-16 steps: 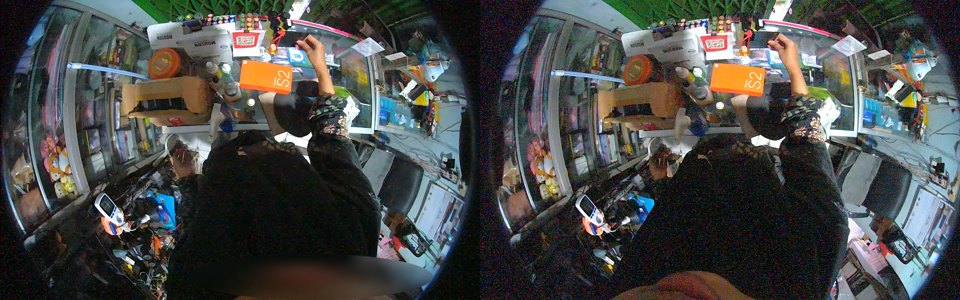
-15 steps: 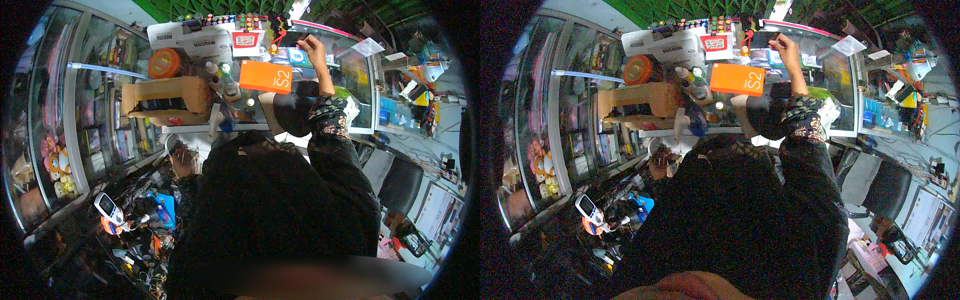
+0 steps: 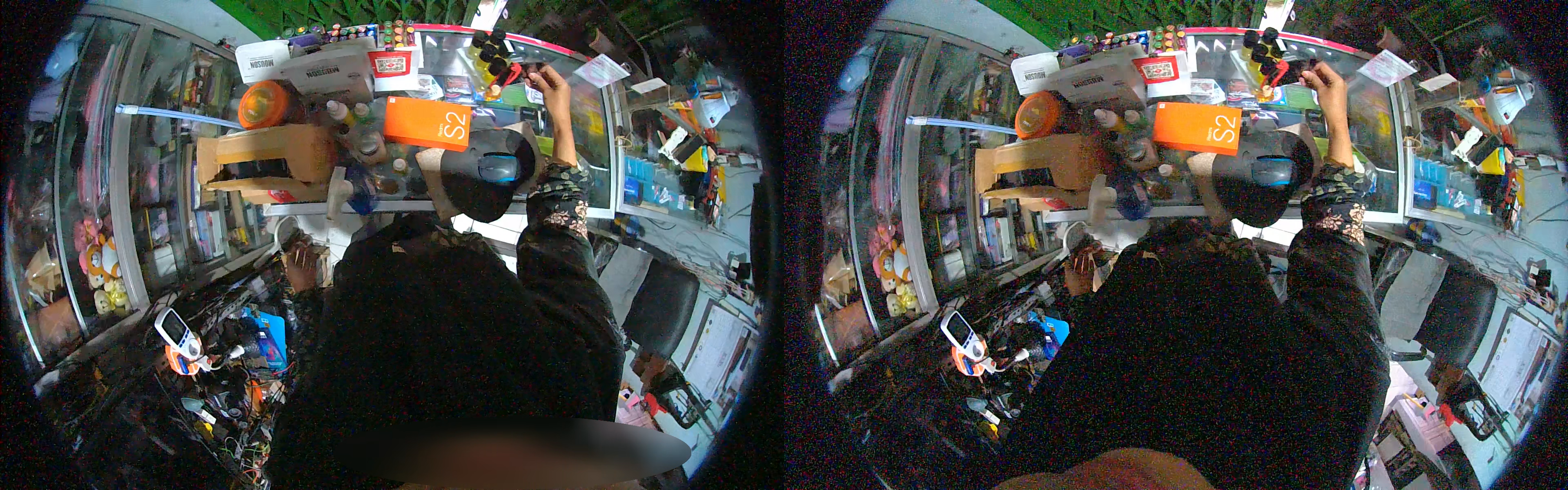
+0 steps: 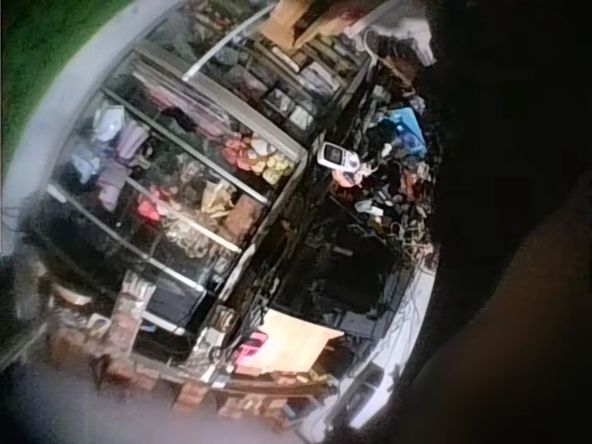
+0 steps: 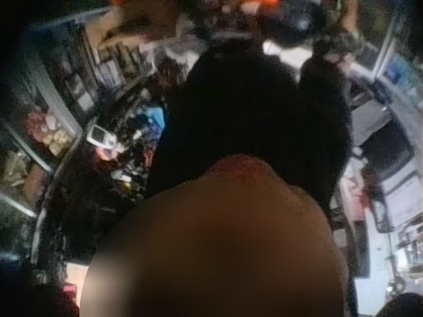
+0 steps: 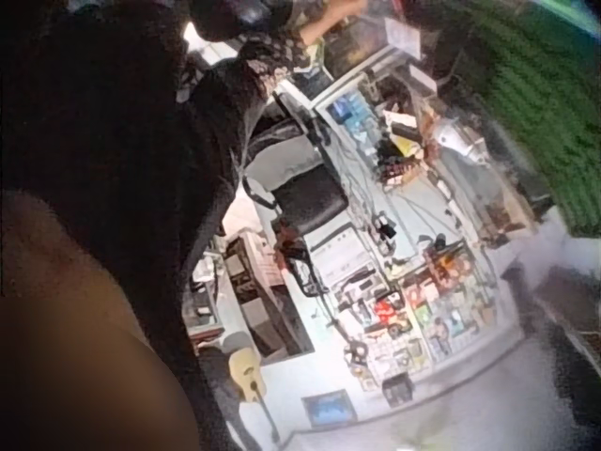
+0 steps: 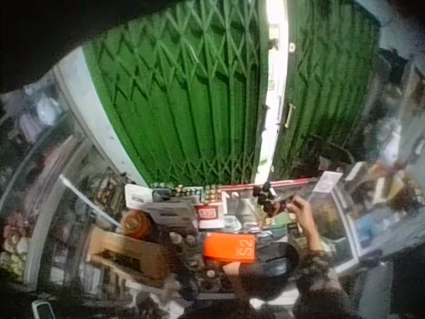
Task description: The person wipes several small objects on a cluttered counter using a white cloth. They clean a smartphone, a small black spherical object, a white bear-shaped item, a cap, and a rectangular wooden piece, then place each back on the counter.
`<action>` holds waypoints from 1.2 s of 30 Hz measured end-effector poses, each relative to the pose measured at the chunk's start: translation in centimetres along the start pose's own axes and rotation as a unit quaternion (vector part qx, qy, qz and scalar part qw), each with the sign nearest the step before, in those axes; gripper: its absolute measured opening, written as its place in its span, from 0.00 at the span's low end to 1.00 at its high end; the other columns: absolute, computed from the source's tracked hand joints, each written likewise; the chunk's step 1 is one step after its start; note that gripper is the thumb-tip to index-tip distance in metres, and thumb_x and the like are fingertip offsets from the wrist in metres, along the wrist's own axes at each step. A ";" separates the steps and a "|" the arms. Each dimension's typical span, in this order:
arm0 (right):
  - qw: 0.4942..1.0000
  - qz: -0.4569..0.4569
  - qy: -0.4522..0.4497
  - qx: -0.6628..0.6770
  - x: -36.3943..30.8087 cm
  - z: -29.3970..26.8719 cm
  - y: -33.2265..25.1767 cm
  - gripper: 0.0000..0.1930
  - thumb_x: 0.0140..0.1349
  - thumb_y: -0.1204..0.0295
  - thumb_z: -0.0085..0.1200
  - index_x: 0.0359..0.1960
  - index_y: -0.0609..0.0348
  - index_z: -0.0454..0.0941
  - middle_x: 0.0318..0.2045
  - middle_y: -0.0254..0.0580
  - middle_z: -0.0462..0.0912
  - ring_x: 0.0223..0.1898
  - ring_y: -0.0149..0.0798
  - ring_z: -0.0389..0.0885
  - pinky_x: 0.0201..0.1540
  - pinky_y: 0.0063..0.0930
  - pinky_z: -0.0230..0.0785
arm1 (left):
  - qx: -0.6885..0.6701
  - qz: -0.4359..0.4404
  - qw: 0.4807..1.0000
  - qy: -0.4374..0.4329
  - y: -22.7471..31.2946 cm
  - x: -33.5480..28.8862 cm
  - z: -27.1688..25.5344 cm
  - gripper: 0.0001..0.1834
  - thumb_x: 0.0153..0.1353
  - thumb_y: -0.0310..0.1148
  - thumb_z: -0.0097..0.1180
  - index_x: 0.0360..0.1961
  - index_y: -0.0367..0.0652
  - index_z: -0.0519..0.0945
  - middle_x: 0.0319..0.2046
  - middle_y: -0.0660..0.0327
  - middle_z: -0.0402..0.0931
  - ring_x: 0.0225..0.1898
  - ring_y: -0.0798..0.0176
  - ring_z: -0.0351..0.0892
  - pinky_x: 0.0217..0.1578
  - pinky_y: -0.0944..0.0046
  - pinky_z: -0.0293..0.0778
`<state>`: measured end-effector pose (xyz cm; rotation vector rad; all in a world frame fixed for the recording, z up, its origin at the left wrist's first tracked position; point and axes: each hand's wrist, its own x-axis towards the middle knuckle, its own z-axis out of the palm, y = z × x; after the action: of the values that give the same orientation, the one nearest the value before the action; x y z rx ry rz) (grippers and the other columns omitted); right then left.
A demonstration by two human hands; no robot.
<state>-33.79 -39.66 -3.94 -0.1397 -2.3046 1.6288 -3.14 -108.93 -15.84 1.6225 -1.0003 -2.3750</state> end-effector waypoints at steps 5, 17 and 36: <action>0.997 0.050 0.032 0.045 -1.7 -6.3 1.6 0.07 0.65 0.74 0.61 0.31 0.63 0.77 0.27 0.33 0.82 0.33 0.26 0.84 0.34 0.20 0.74 | 0.058 0.009 0.998 -0.003 -0.5 0.4 -0.1 0.19 0.73 0.46 0.46 0.59 0.49 0.73 0.56 0.61 0.74 0.54 0.57 0.77 0.52 0.53 0.78; 0.981 0.072 0.178 0.037 -8.1 -21.0 6.1 0.08 0.66 0.77 0.60 0.30 0.63 0.74 0.31 0.36 0.78 0.36 0.33 0.82 0.45 0.30 0.80 | 0.073 -0.046 0.989 -0.118 -1.9 3.3 -1.8 0.11 0.70 0.47 0.53 0.46 0.56 0.77 0.43 0.69 0.79 0.46 0.62 0.78 0.51 0.53 0.75; 0.941 0.061 0.325 0.065 -13.0 -23.6 8.3 0.06 0.66 0.79 0.58 0.41 0.64 0.73 0.42 0.46 0.79 0.38 0.41 0.85 0.43 0.40 0.84 | 0.077 -0.081 0.994 -0.003 -2.9 7.4 -3.7 0.18 0.72 0.50 0.44 0.44 0.50 0.80 0.41 0.65 0.78 0.45 0.58 0.80 0.42 0.50 0.77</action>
<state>-15.01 -18.83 -7.06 -0.6909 -1.7046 1.4866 -2.35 -111.49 -24.20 1.8154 -1.1197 -2.4615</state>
